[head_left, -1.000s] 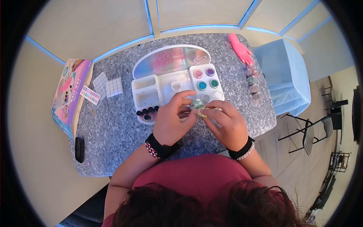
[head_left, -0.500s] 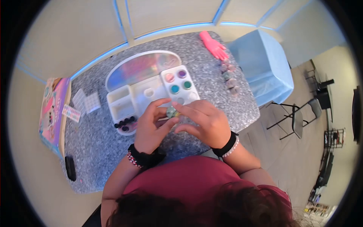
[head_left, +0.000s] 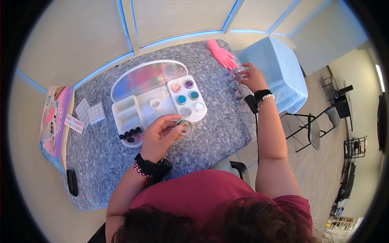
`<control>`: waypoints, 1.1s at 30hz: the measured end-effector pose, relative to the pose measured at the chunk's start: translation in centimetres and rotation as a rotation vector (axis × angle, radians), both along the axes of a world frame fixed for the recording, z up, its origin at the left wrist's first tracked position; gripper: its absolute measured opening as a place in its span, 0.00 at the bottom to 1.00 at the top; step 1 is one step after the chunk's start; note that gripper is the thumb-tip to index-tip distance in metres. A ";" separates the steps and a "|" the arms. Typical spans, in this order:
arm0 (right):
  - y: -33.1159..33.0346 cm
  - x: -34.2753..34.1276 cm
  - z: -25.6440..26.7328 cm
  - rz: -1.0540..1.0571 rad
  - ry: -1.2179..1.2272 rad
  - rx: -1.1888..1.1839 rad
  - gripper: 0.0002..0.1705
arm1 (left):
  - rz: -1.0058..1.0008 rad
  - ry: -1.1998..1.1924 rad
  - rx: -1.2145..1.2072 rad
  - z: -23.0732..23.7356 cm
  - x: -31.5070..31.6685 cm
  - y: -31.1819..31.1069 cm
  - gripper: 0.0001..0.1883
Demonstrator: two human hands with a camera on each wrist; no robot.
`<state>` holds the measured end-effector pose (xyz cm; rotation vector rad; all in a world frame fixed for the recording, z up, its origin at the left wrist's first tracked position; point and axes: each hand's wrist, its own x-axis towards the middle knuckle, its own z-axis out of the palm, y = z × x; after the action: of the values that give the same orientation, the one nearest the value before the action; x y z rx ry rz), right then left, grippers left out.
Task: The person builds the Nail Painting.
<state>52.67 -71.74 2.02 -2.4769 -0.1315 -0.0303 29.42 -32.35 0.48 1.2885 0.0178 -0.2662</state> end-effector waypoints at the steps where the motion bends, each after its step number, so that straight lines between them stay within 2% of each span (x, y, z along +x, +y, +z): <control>1: -0.1 0.1 0.1 0.009 0.003 0.002 0.34 | -0.007 -0.004 -0.007 0.1 0.0 0.0 0.20; 4: 0.9 -1.2 1.0 -0.151 -0.079 -0.078 0.30 | -0.008 0.014 -0.025 0.1 0.1 0.2 0.20; 6: 2.7 -4.5 3.2 -0.109 -0.222 0.005 0.24 | 0.006 0.040 -0.041 -0.2 0.1 0.3 0.20; 8: 6.6 -8.7 6.0 0.056 -0.095 0.411 0.19 | -0.026 -0.005 -0.035 -0.6 0.2 0.3 0.20; 10: 9.8 -13.1 6.7 0.416 0.016 0.666 0.16 | -0.030 0.018 -0.041 -0.5 0.2 0.3 0.19; 13: 14.8 -18.9 7.5 0.473 0.060 0.629 0.15 | -0.048 0.025 -0.022 -0.5 -0.1 0.2 0.19; 16: 16.9 -20.6 6.8 0.544 -0.051 0.530 0.14 | -0.064 0.010 -0.028 -0.4 -0.3 0.1 0.19; 18: 17.3 -20.3 5.9 0.601 -0.337 0.222 0.15 | -0.059 0.011 -0.027 -0.3 -0.3 0.0 0.19; 19: 17.6 -20.6 5.6 0.579 -0.363 0.193 0.16 | -0.056 0.011 -0.027 -0.3 -0.3 0.0 0.19; 28: 17.2 -21.1 5.1 0.693 -0.405 0.021 0.16 | 0.007 0.002 0.042 -0.5 -0.5 -0.1 0.18; 33: 17.5 -21.5 5.5 0.602 -0.377 0.037 0.16 | 0.023 0.011 0.087 0.0 -0.6 -0.3 0.18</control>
<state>31.15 -54.27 7.49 -2.2722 -1.0142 -0.2383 28.81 -32.62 0.47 1.3727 0.0538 -0.2546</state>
